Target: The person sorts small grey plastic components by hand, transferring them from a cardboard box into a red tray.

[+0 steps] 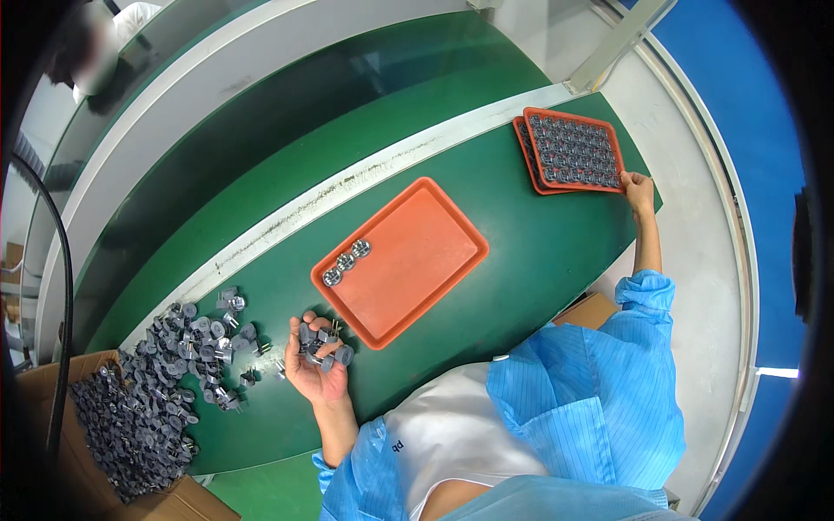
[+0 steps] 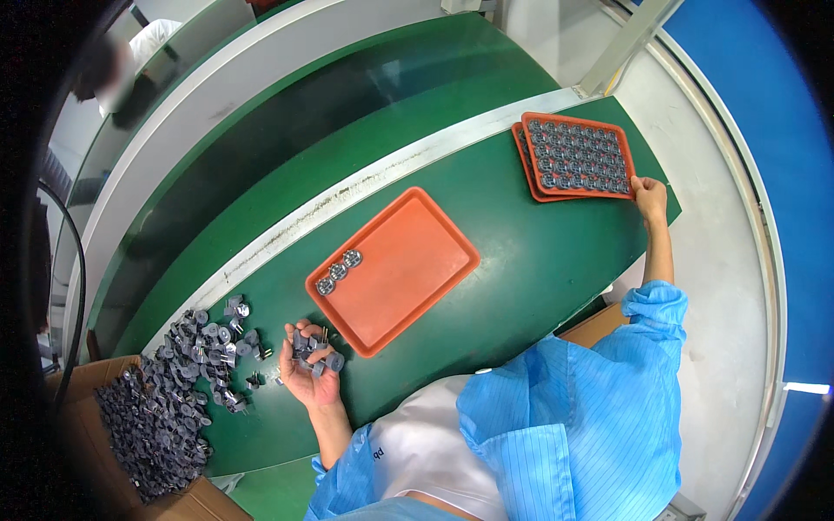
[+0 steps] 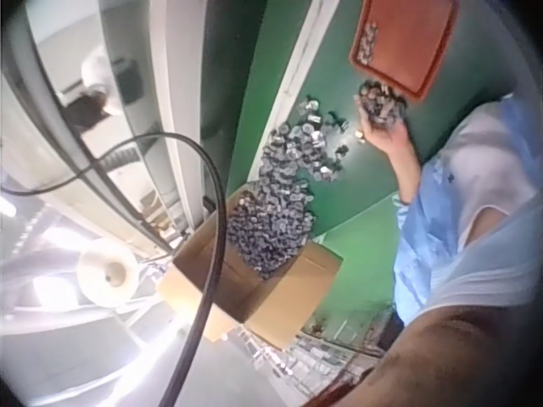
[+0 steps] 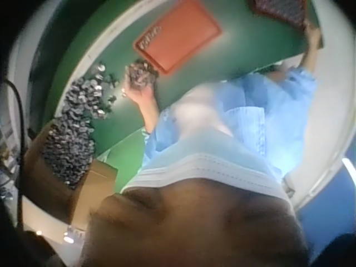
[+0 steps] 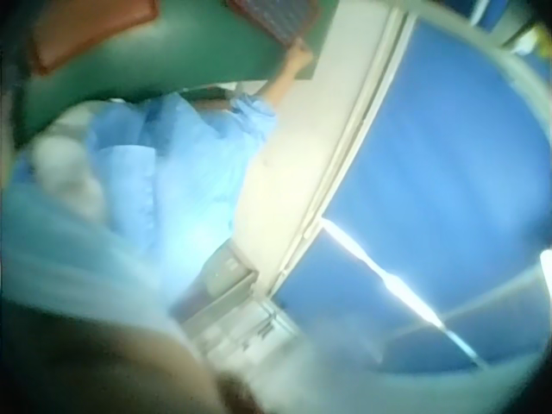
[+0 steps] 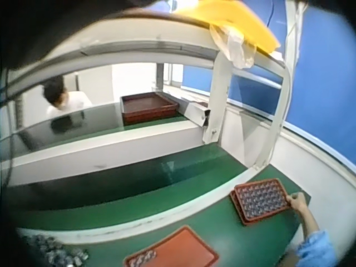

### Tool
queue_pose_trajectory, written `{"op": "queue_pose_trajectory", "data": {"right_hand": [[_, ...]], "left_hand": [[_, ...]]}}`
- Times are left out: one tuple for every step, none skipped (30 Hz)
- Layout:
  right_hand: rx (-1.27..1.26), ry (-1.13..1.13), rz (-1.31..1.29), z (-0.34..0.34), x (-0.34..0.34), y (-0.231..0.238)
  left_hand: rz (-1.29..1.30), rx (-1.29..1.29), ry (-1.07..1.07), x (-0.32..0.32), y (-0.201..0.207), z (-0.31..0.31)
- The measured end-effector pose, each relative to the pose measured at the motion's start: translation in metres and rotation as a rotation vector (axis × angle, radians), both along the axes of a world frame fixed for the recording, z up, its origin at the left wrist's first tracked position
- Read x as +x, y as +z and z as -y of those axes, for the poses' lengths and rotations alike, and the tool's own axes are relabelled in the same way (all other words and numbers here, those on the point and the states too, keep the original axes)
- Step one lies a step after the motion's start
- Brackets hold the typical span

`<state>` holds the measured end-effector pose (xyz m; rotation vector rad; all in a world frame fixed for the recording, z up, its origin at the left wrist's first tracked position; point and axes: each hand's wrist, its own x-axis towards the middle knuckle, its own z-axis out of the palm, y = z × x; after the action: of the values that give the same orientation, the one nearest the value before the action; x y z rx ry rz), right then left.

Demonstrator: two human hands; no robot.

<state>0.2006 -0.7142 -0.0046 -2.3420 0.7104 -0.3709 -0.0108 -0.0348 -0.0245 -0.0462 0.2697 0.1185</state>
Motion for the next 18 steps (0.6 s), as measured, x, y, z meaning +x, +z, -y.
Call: {"op": "queue_pose_trajectory", "data": {"right_hand": [[-0.058, -0.006, -0.017, 0.002, 0.0, -0.001], [-0.056, 0.001, -0.021, 0.0, 0.001, -0.001], [0.005, -0.009, -0.014, -0.002, 0.002, -0.002], [0.066, -0.017, -0.008, -0.004, 0.003, -0.002], [-0.077, -0.004, -0.013, -0.004, 0.005, -0.003], [-0.22, 0.012, -0.015, 0.004, 0.007, -0.003], [-0.405, 0.028, 0.013, 0.038, 0.002, -0.004], [-0.661, 0.013, 0.032, 0.003, 0.011, -0.001], [-0.964, 0.008, 0.14, -0.032, 0.011, 0.011], [-0.994, 0.047, 0.267, -0.08, 0.01, 0.033], [-0.997, 0.156, 0.432, -0.113, 0.004, 0.049], [-0.978, 0.187, 0.441, -0.152, -0.001, 0.06], [-0.921, 0.358, 0.486, -0.192, -0.006, 0.066], [-0.872, 0.523, 0.532, -0.226, -0.009, 0.07], [-0.945, 0.61, 0.494, -0.255, -0.011, 0.07], [-1.015, 0.696, 0.461, -0.279, -0.009, 0.066], [-1.026, 0.765, 0.406, -0.293, -0.005, 0.061], [-1.114, 0.769, 0.381, -0.297, 0.001, 0.05]], "left_hand": [[0.003, 0.007, -0.005, 0.0, 0.0, 0.0], [0.004, 0.017, -0.005, -0.001, 0.0, -0.001], [-0.001, 0.02, 0.002, -0.002, 0.001, -0.001], [-0.008, 0.024, 0.0, -0.001, 0.002, 0.0], [-0.016, 0.029, 0.005, -0.002, 0.003, 0.0], [-0.021, 0.032, 0.023, -0.001, 0.003, 0.001], [-0.001, -0.011, -0.014, 0.003, -0.002, 0.002], [-0.007, -0.006, 0.008, -0.003, 0.0, -0.001], [-0.003, -0.011, 0.007, -0.003, 0.003, -0.001], [-0.008, -0.04, 0.009, -0.001, 0.002, -0.001], [-0.025, -0.053, 0.007, 0.003, 0.005, 0.0], [-0.04, -0.066, 0.002, 0.005, 0.006, 0.0], [-0.045, -0.074, 0.009, 0.006, 0.008, -0.001], [-0.042, -0.094, 0.009, 0.006, 0.009, -0.001], [-0.047, -0.113, 0.011, 0.007, 0.011, -0.001], [-0.04, -0.103, 0.035, 0.004, 0.011, -0.003], [-0.06, -0.11, 0.042, 0.002, 0.01, -0.004], [-0.078, -0.119, 0.04, 0.001, 0.009, -0.004]]}}
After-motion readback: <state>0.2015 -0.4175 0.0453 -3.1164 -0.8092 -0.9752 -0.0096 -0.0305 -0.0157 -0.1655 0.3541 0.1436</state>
